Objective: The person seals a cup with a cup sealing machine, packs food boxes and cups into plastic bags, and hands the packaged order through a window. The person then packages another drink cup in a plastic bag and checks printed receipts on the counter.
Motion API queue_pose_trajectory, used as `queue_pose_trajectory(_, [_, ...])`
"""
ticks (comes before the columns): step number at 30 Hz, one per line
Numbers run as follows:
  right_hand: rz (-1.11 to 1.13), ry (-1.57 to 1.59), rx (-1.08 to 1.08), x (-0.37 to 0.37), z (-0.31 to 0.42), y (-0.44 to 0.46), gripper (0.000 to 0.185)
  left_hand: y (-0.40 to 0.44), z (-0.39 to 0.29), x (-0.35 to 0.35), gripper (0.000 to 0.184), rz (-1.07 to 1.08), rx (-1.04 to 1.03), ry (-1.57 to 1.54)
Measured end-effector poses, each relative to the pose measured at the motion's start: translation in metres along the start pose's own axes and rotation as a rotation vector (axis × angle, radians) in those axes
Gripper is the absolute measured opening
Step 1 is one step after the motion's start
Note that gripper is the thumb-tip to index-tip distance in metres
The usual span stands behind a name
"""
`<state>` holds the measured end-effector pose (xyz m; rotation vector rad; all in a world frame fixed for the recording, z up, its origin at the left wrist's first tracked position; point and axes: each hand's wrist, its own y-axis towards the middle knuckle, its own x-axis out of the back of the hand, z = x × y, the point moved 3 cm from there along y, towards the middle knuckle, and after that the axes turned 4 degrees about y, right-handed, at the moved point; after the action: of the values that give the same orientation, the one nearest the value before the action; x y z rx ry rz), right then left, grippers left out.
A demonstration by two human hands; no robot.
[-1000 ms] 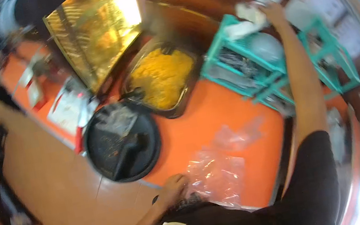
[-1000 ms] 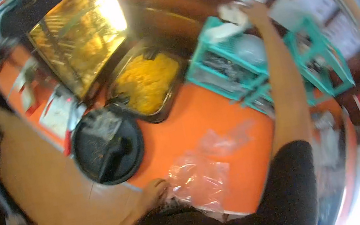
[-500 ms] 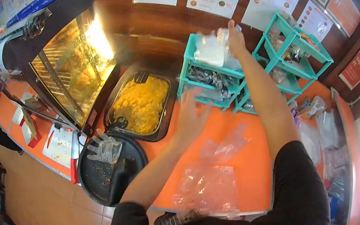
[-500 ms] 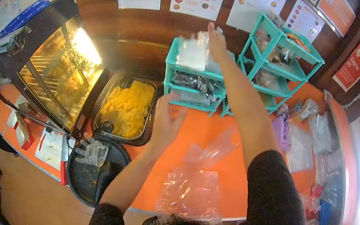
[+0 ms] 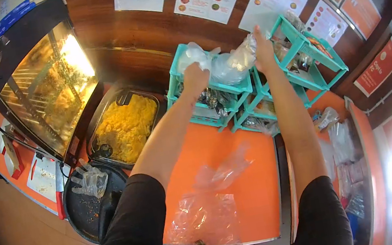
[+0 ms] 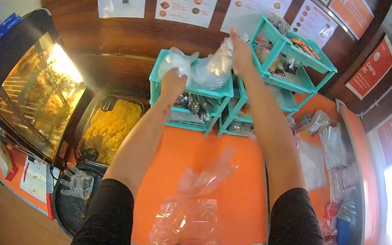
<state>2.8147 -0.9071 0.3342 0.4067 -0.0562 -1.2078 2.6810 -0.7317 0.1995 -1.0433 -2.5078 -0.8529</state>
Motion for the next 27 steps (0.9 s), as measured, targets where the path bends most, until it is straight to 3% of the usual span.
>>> queue_pose_trajectory(2, [0.048, -0.128, 0.075, -0.004, 0.034, -0.030, 0.057, -0.001, -0.003, 0.009, 0.048, -0.020, 0.096, -0.160])
queue_pose_trajectory(3, [0.069, -0.205, -0.046, 0.014, 0.028, -0.019, 0.043, -0.008, -0.010, 0.016, 0.051, -0.064, 0.120, -0.207])
queue_pose_trajectory(5, [0.098, -0.151, -0.076, 0.007, 0.044, -0.049, 0.042, -0.049, -0.051, 0.060, 0.061, -0.286, 0.072, -0.168])
queue_pose_trajectory(8, [0.248, -0.032, -0.239, -0.001, 0.054, -0.099, 0.045, -0.088, -0.085, 0.074, 0.071, -0.285, -0.445, -0.358])
queue_pose_trajectory(10, [0.399, 0.084, -0.364, -0.009, 0.059, -0.134, 0.050, -0.112, -0.112, 0.092, 0.064, -0.321, -0.542, -0.174])
queue_pose_trajectory(12, [0.558, 0.236, -0.461, -0.022, 0.066, -0.172, 0.056, -0.123, -0.116, 0.098, 0.051, -0.060, -0.463, -0.240])
queue_pose_trajectory(14, [0.436, 0.075, -0.334, -0.018, 0.064, -0.198, 0.059, -0.133, -0.103, 0.095, 0.035, 0.502, -0.188, -0.546])
queue_pose_trajectory(15, [0.409, 0.020, -0.248, -0.016, 0.063, -0.208, 0.058, -0.145, -0.106, 0.102, 0.012, 0.475, -0.147, -0.723])
queue_pose_trajectory(16, [0.386, -0.037, -0.154, -0.014, 0.064, -0.216, 0.058, -0.154, -0.103, 0.107, 0.011, 0.444, -0.166, -0.779])
queue_pose_trajectory(22, [0.037, 0.333, -0.417, 0.016, 0.036, -0.268, 0.059, -0.224, -0.110, 0.115, 0.018, 0.094, -0.103, -1.147])
queue_pose_trajectory(27, [-0.191, 0.386, -0.401, 0.011, 0.017, -0.313, 0.052, -0.262, -0.098, 0.097, 0.023, 0.330, -0.063, -0.908])
